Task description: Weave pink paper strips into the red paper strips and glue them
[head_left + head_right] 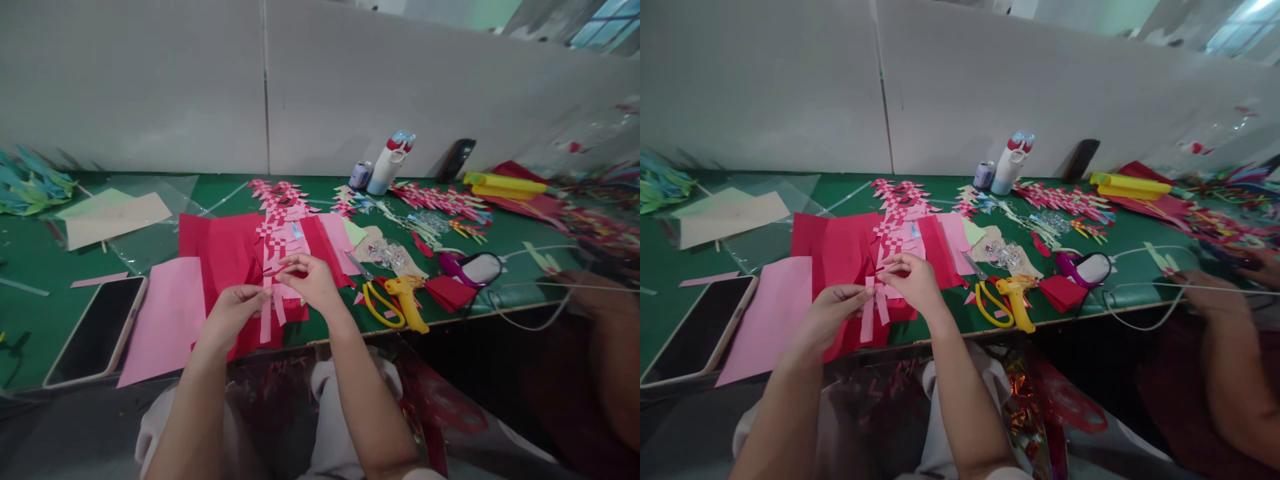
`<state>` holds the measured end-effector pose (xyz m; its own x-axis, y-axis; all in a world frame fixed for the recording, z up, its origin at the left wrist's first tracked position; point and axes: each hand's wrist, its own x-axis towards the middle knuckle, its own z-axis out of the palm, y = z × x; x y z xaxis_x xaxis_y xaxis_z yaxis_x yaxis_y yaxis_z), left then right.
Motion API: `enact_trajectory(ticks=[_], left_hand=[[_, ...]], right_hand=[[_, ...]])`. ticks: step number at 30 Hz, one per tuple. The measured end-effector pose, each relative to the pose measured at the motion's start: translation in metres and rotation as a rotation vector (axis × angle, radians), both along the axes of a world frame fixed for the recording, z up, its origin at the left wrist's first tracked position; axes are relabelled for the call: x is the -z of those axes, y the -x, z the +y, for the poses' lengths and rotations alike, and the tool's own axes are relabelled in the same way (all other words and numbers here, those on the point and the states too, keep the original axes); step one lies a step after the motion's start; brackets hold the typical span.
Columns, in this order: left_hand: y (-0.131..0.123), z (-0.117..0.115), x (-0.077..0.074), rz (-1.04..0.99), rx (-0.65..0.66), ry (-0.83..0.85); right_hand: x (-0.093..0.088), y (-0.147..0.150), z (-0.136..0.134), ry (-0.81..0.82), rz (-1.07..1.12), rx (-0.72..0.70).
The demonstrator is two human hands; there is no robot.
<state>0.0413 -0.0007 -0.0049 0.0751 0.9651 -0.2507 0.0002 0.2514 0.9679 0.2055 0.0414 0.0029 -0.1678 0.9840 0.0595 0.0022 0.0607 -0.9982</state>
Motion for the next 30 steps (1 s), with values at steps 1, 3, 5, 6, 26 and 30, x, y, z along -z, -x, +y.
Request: enact_trajectory(ticks=[1,3,5,6,26,30], left_hand=[[0.0,0.0,0.0,0.0,-0.003,0.004],[-0.002,0.0,-0.002,0.007,-0.018,0.022],[-0.003,0.0,-0.002,0.021,-0.034,0.03],[-0.003,-0.001,-0.003,0.028,-0.039,0.025],[-0.008,0.003,-0.003,-0.249,-0.387,-0.072],[-0.008,0.003,-0.003,-0.277,-0.383,-0.072]], right_hand=[[0.0,0.001,0.0,-0.006,-0.003,0.013],[0.001,0.002,0.0,-0.007,-0.005,0.016],[0.004,0.002,0.001,-0.003,-0.002,0.005],[0.005,0.002,0.001,-0.001,-0.002,-0.004],[0.003,0.011,-0.017,-0.333,-0.403,0.093],[0.012,0.015,-0.014,-0.161,-0.247,0.024]])
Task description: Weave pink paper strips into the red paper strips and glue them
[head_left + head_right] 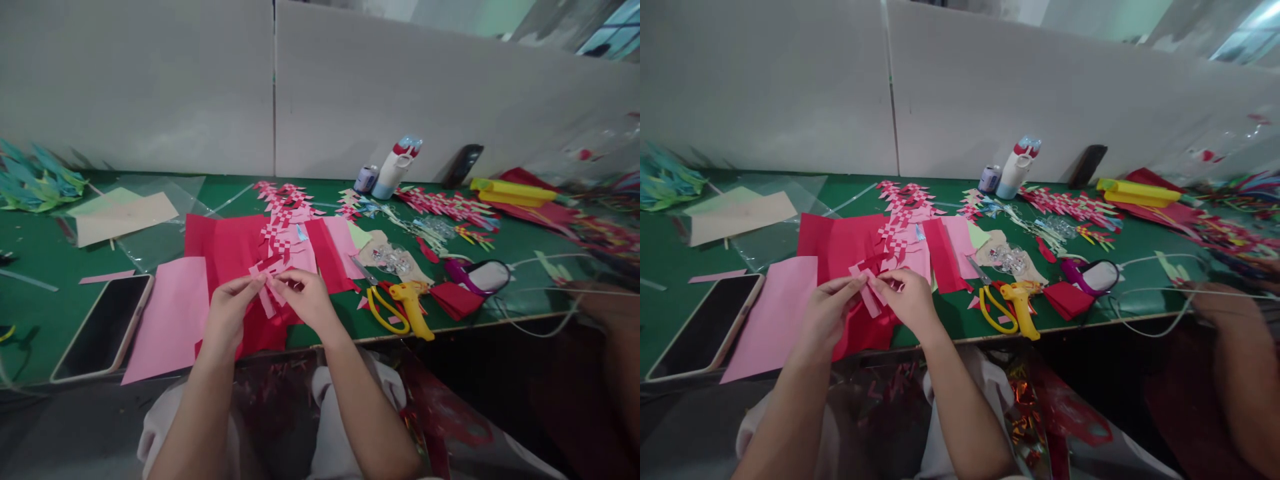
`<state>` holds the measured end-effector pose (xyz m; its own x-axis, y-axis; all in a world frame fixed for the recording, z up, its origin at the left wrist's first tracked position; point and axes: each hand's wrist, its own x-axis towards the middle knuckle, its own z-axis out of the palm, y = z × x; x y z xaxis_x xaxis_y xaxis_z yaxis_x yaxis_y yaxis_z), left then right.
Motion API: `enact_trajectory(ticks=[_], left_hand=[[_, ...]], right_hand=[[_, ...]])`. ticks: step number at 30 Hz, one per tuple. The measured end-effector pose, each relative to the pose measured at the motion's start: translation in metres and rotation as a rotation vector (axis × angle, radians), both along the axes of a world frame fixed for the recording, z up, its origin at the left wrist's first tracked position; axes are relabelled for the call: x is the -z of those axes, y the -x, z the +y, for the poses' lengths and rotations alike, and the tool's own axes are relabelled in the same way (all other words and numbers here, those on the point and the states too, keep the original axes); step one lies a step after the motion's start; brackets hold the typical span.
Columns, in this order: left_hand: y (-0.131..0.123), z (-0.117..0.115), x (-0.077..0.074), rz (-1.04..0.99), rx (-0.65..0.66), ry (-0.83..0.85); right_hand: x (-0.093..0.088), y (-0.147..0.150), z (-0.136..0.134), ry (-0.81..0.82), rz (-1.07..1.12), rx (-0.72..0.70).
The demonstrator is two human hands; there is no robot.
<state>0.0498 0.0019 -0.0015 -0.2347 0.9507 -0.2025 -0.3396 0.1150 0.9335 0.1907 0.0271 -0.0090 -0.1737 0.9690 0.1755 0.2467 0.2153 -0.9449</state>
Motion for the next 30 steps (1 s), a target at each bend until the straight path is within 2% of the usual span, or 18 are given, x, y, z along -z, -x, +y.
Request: enact_trajectory(ticks=[6,15,19,23,27,30], left_hand=[[-0.0014,0.0007,0.0008,-0.045,0.011,-0.002],[-0.0028,0.0009,-0.0008,-0.068,0.017,0.017],[-0.0021,0.0012,0.0013,-0.048,0.022,0.005],[-0.0022,0.0,0.0019,-0.014,0.087,0.003],[-0.0026,-0.0015,-0.0015,0.047,0.134,0.005],[-0.0008,-0.0017,-0.0045,0.093,0.081,0.02]], right_hand=[[-0.0038,0.0025,-0.0003,0.145,0.181,-0.068],[-0.0023,0.0015,0.0013,0.163,0.154,-0.042],[-0.0011,0.0049,0.0045,0.265,0.382,0.021],[0.0003,0.0084,0.0074,0.395,0.593,0.019],[0.0024,0.0088,0.0089,0.419,0.638,0.045],[0.0019,0.0079,0.0093,0.409,0.617,0.053]])
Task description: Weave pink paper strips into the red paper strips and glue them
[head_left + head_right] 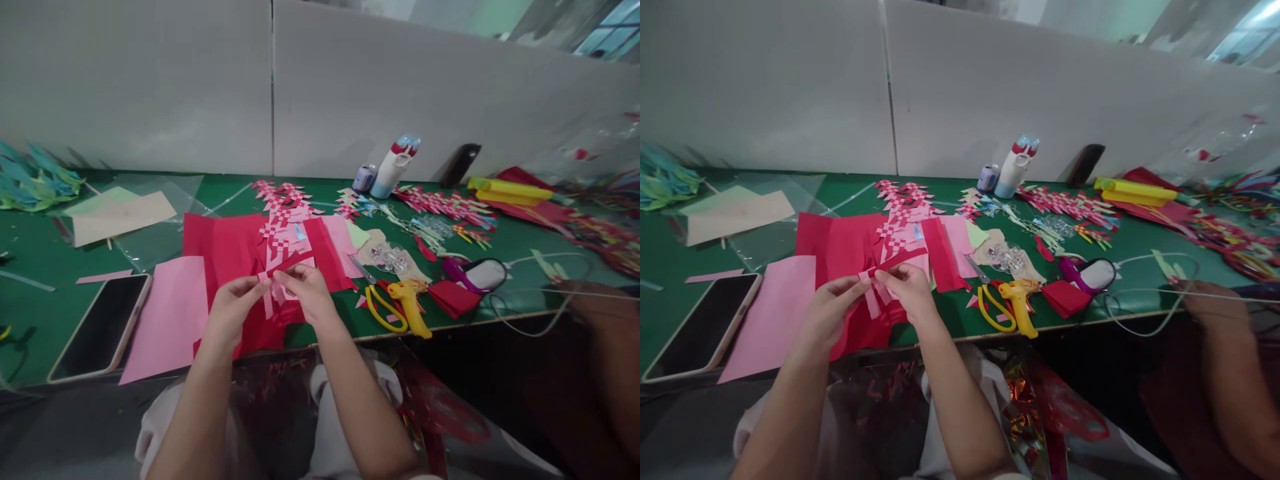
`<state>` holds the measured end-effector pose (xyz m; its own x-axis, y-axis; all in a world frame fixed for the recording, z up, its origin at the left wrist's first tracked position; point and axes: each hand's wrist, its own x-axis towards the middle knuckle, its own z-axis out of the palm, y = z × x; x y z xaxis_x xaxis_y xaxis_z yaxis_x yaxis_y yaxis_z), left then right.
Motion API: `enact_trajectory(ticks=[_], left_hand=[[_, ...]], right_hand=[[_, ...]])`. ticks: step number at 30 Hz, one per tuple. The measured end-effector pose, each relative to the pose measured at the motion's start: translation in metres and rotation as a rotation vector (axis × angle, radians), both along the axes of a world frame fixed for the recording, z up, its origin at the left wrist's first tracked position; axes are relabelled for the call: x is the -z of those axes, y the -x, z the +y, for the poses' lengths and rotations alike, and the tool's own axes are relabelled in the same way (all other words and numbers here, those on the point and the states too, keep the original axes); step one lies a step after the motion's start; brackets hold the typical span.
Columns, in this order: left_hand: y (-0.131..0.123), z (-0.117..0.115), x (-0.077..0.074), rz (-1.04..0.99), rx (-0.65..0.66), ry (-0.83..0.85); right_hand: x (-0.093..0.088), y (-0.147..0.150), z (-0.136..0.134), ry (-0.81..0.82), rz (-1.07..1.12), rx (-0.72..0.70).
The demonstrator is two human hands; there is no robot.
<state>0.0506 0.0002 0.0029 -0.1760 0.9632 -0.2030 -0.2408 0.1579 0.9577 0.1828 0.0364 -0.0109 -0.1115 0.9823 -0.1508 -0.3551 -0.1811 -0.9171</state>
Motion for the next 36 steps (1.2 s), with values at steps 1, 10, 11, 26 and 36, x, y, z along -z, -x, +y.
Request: enact_trajectory(ticks=[1,10,11,26,36], left_hand=[[0.001,0.0001,-0.0004,0.003,-0.031,-0.002],[0.0044,0.0025,0.0026,-0.033,-0.108,-0.048],[0.0039,0.0024,0.002,-0.035,-0.094,-0.051],[-0.0046,0.002,0.0017,-0.067,-0.146,-0.056],[-0.001,0.003,0.006,-0.057,-0.145,-0.054]], right_hand=[[-0.0005,-0.0003,0.0,-0.001,-0.013,0.004],[-0.0008,-0.0008,-0.001,-0.062,-0.074,-0.076],[-0.0007,-0.0005,-0.001,-0.076,-0.077,-0.068],[-0.0019,0.0058,-0.0038,-0.02,0.034,0.017],[0.0012,0.0025,-0.0011,-0.064,-0.09,0.017]])
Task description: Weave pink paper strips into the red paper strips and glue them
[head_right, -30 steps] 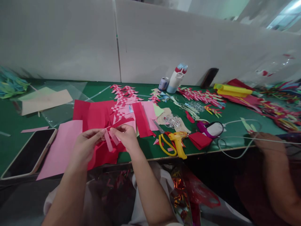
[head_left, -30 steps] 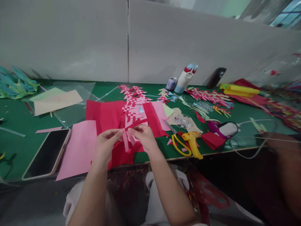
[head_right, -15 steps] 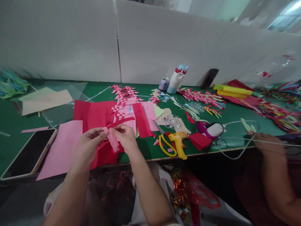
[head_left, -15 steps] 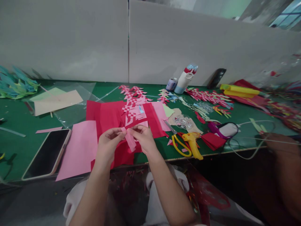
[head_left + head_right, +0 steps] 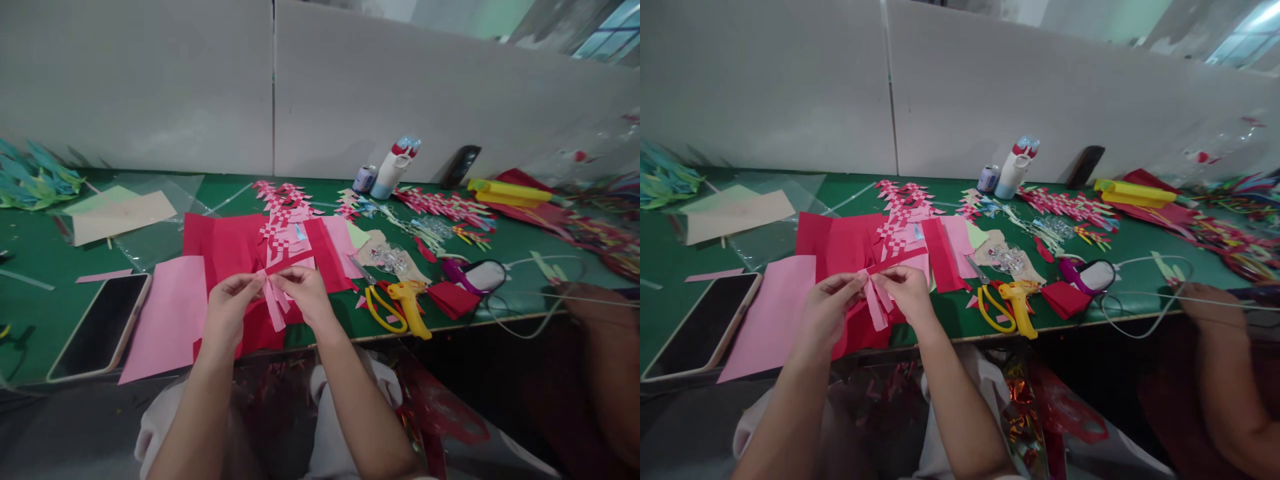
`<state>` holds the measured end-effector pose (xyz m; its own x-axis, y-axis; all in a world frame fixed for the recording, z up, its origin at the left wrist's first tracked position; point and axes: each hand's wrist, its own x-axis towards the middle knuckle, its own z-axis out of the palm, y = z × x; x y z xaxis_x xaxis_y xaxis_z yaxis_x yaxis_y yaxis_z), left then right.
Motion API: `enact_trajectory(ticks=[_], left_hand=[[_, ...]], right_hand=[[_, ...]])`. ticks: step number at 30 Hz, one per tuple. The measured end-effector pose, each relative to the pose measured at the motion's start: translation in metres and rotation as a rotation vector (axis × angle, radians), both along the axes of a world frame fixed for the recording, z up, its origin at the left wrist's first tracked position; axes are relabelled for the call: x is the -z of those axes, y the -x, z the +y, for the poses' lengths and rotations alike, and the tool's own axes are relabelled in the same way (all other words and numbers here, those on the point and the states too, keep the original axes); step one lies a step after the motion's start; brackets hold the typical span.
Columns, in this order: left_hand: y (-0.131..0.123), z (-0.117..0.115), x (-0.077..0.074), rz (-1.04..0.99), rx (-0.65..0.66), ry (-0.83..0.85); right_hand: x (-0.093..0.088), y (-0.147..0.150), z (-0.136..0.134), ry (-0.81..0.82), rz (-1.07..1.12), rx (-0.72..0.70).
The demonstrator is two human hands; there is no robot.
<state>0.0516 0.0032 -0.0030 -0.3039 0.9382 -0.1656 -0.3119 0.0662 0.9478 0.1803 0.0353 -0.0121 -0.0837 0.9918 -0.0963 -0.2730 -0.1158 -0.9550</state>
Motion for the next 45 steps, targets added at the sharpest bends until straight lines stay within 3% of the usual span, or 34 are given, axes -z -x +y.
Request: enact_trajectory(ticks=[14,21,32,38,45], left_hand=[[-0.002,0.0,-0.001,0.025,0.006,0.034],[0.001,0.001,0.001,0.13,-0.001,-0.009],[0.005,0.004,0.001,0.119,-0.047,-0.008],[0.004,0.005,0.0,0.117,-0.072,0.003],[0.014,0.007,0.0,0.081,-0.174,-0.034]], right_hand=[[0.002,0.0,-0.002,0.012,-0.02,-0.069],[0.004,-0.003,-0.003,0.011,-0.071,-0.203],[0.005,-0.013,-0.009,-0.112,-0.341,-0.477],[0.005,-0.021,-0.01,-0.163,-0.444,-0.553],[0.002,-0.036,-0.008,-0.173,-0.542,-0.744]])
